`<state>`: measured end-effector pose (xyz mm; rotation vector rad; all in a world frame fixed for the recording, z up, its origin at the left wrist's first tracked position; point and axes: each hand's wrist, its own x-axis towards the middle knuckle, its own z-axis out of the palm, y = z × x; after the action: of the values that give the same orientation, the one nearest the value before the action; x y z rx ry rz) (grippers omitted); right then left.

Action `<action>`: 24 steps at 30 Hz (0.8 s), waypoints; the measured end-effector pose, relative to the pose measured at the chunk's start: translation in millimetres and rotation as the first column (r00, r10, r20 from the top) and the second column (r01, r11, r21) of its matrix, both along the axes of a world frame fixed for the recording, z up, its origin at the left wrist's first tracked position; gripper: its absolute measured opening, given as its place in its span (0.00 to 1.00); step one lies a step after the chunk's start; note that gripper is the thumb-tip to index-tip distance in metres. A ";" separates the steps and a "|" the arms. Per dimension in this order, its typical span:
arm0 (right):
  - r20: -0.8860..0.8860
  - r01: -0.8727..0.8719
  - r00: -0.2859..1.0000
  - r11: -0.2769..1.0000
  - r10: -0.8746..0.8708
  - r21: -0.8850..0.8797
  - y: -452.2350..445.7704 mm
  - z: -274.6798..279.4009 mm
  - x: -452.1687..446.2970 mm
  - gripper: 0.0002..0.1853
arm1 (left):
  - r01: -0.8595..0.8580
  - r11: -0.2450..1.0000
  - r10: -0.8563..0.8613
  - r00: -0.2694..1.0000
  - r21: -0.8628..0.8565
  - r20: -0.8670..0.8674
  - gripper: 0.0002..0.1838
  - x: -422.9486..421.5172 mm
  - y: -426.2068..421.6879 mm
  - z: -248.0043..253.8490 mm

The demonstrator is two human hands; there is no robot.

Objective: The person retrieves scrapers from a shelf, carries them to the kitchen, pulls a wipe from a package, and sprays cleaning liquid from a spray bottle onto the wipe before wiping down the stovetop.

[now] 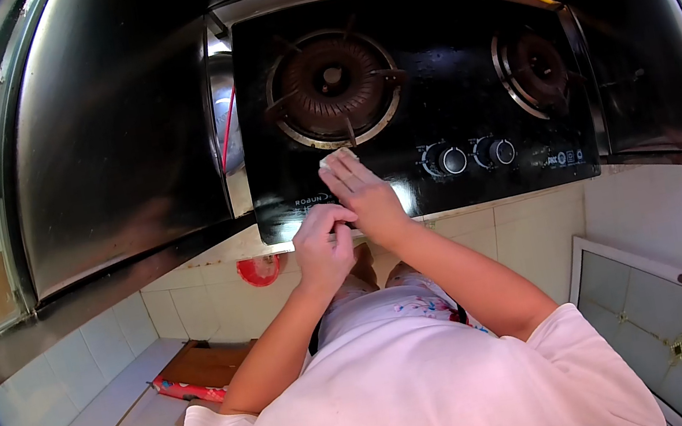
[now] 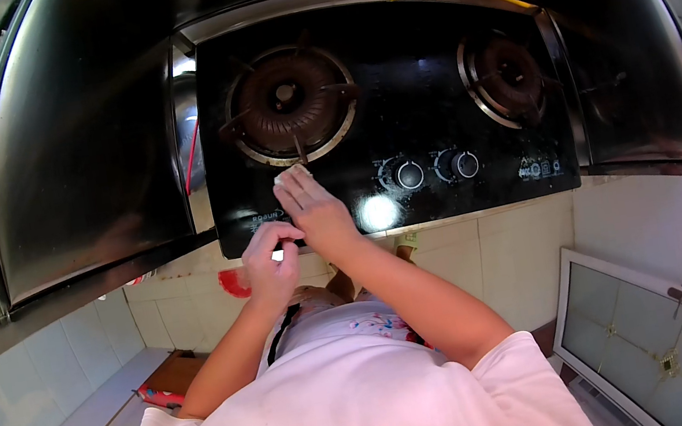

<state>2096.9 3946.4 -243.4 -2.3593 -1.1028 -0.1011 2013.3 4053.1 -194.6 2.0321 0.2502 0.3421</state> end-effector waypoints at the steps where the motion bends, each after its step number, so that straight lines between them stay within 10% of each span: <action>1: -0.004 -0.047 0.999 0.999 0.047 0.007 2.7 2.1 -0.8 0.24 | -0.030 1.000 0.030 1.000 0.006 -0.010 0.09 -0.9 1.4 -0.2; 12: 0.046 0.100 0.994 0.995 -0.099 -0.023 -21.2 -3.3 -6.9 0.22 | 0.032 0.999 -0.032 0.998 -0.003 0.052 0.07 0.6 -8.7 4.8; 18: -0.052 -0.160 0.985 0.983 0.166 0.092 1.7 1.7 -10.3 0.23 | -0.039 0.998 0.034 0.995 0.041 0.098 0.07 -4.6 2.9 1.0; 24: 0.026 0.048 0.999 0.999 -0.047 -0.008 -30.8 -3.0 -7.3 0.23 | 0.031 0.999 -0.031 0.998 0.016 0.046 0.08 1.3 -8.2 6.8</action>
<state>2089.6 3915.5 -246.5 -2.3990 -1.0616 -0.1443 2014.6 4044.9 -187.8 2.0381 0.1879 0.3724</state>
